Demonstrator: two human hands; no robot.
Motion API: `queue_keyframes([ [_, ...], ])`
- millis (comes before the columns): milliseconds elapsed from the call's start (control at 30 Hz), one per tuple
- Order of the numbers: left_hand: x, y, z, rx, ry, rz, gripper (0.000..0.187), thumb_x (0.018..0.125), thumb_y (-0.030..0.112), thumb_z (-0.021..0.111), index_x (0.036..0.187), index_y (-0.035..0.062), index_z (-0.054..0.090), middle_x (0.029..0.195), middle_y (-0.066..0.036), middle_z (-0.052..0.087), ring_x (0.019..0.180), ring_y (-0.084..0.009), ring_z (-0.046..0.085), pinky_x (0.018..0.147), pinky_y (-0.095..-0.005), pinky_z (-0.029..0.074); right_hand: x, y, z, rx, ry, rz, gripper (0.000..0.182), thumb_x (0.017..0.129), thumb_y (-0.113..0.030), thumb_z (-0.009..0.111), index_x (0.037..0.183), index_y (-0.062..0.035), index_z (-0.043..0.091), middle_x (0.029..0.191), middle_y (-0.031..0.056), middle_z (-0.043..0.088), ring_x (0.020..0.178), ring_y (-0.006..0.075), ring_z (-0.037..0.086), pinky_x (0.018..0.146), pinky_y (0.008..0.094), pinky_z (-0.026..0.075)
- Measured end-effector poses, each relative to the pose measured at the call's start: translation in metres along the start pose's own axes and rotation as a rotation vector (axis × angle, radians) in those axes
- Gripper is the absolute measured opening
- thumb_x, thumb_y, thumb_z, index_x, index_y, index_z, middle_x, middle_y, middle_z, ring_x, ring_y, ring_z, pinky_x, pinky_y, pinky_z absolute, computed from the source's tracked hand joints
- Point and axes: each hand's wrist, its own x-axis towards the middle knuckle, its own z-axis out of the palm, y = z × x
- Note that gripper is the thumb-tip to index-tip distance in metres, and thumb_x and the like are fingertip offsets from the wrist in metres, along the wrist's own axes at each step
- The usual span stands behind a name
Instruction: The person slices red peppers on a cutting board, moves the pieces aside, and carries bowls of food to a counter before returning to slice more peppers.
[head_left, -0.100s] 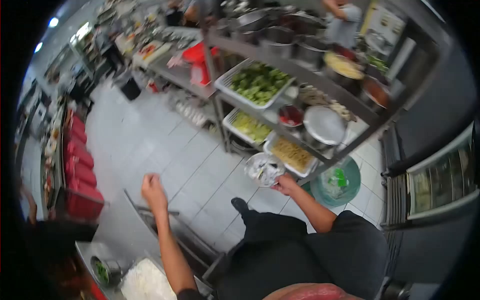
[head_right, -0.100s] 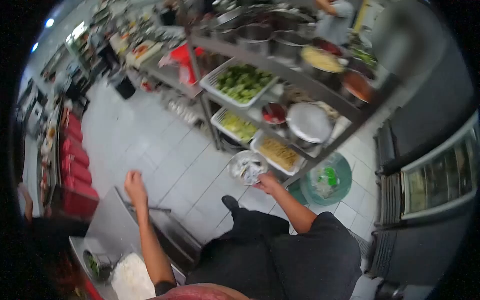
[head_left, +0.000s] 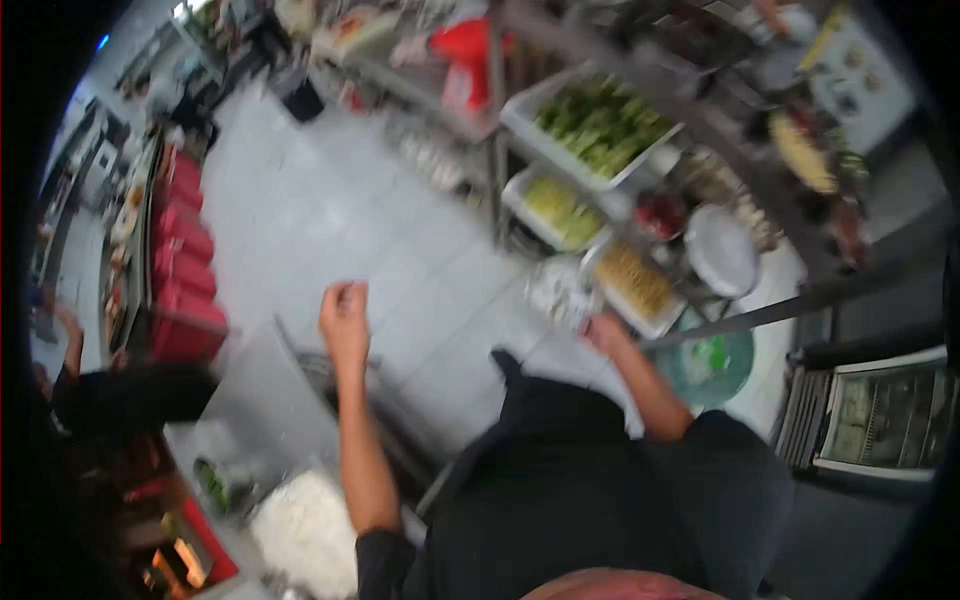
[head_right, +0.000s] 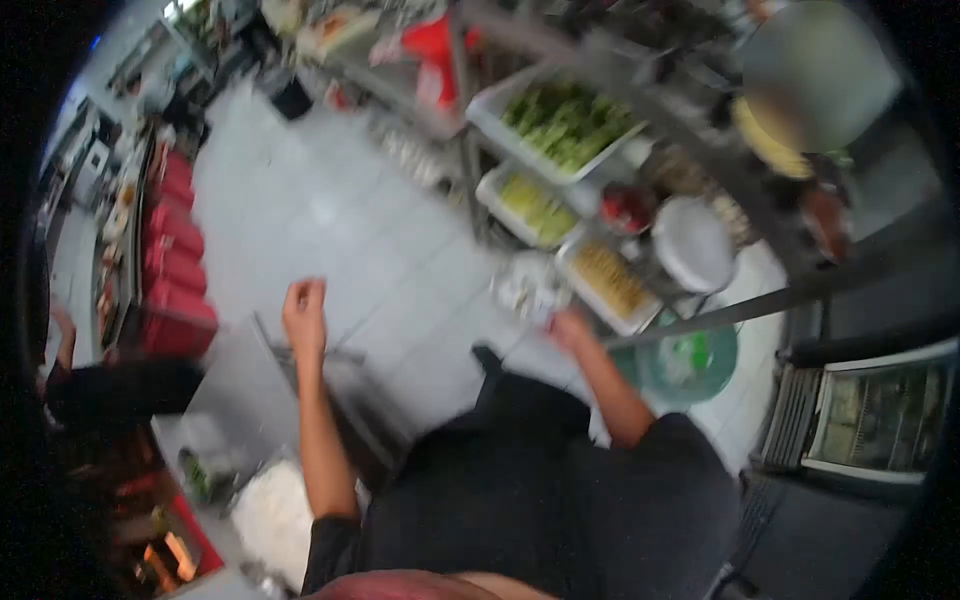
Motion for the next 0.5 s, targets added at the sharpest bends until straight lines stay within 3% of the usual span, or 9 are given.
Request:
queue_keyframes([
  [33,-0.032,-0.032,-0.011,0.042,-0.050,-0.111,0.026,0.090,0.020,0.069,0.106,-0.0011,0.065,0.094,-0.013,0.070,0.082,-0.0164,0.061,0.075,-0.0298,0.049,0.028,0.010,0.008,0.005,0.006,0.122,0.050,0.088,0.005,0.051,0.135,-0.0128,0.053,0.121,0.0101,0.065,0.109,0.0293,0.066,0.076,0.0451,0.060],
  [67,-0.020,-0.040,-0.008,0.038,-0.097,-0.120,0.028,0.090,0.020,0.069,0.106,-0.0020,0.065,0.091,-0.012,0.069,0.079,-0.0165,0.061,0.073,-0.0299,0.049,0.027,0.029,0.037,-0.021,0.086,0.130,0.050,0.088,0.005,0.050,0.135,-0.0120,0.053,0.121,0.0098,0.066,0.108,0.0288,0.067,0.075,0.0437,0.061],
  [133,0.029,-0.055,-0.026,0.029,-0.067,-0.224,0.023,0.092,0.018,0.067,0.107,0.0001,0.065,0.088,-0.006,0.067,0.072,-0.0133,0.059,0.065,-0.0272,0.048,0.076,-0.049,0.173,-0.128,0.191,-0.033,0.042,0.087,0.003,0.050,0.128,-0.0067,0.054,0.111,0.0134,0.067,0.096,0.0280,0.068,0.075,0.0468,0.060],
  [167,0.021,-0.059,-0.049,0.031,-0.057,-0.376,0.022,0.093,0.017,0.066,0.108,0.0012,0.065,0.088,-0.004,0.066,0.070,-0.0118,0.058,0.061,-0.0261,0.048,0.102,-0.049,0.189,-0.140,0.101,0.043,0.044,0.086,0.004,0.050,0.129,-0.0059,0.053,0.114,0.0131,0.065,0.096,0.0289,0.068,0.075,0.0461,0.061],
  [233,0.025,-0.079,-0.074,-0.036,0.038,-0.409,0.017,0.095,0.012,0.062,0.109,0.0024,0.064,0.085,-0.002,0.064,0.064,-0.0086,0.055,0.056,-0.0231,0.045,0.162,-0.040,0.233,-0.171,-0.020,0.127,0.048,0.084,0.006,0.051,0.130,-0.0064,0.050,0.119,0.0138,0.062,0.094,0.0299,0.068,0.073,0.0445,0.062],
  [300,0.032,-0.114,-0.070,-0.206,0.138,-0.432,0.009,0.096,0.010,0.059,0.100,0.0034,0.064,0.080,-0.001,0.062,0.065,-0.0086,0.054,0.055,-0.0233,0.044,0.226,-0.065,0.276,-0.167,-0.044,0.099,0.047,0.083,0.007,0.050,0.128,-0.0065,0.050,0.116,0.0145,0.062,0.092,0.0299,0.068,0.073,0.0449,0.062],
  [367,0.040,-0.144,-0.080,-0.221,0.299,-0.453,0.012,0.097,0.009,0.056,0.088,0.0046,0.063,0.075,-0.002,0.059,0.063,-0.0087,0.052,0.053,-0.0238,0.042,0.237,-0.111,0.361,-0.268,-0.053,0.002,0.046,0.082,0.009,0.048,0.126,-0.0057,0.049,0.107,0.0139,0.062,0.087,0.0292,0.068,0.072,0.0459,0.062],
  [467,0.086,-0.170,-0.096,-0.179,0.439,-0.490,0.021,0.091,-0.001,0.048,0.073,0.0048,0.056,0.067,-0.001,0.054,0.058,-0.0084,0.047,0.051,-0.0228,0.037,0.320,-0.116,0.419,-0.232,-0.180,-0.018,0.047,0.080,0.010,0.048,0.125,-0.0058,0.049,0.105,0.0121,0.062,0.084,0.0294,0.067,0.069,0.0462,0.062],
  [500,0.114,-0.181,-0.102,-0.137,0.474,-0.501,0.022,0.089,-0.003,0.046,0.070,0.0047,0.054,0.065,-0.001,0.053,0.057,-0.0082,0.046,0.051,-0.0224,0.035,0.333,-0.123,0.447,-0.248,-0.191,-0.030,0.048,0.081,0.009,0.047,0.126,-0.0062,0.050,0.114,0.0110,0.062,0.092,0.0272,0.066,0.069,0.0432,0.062],
])
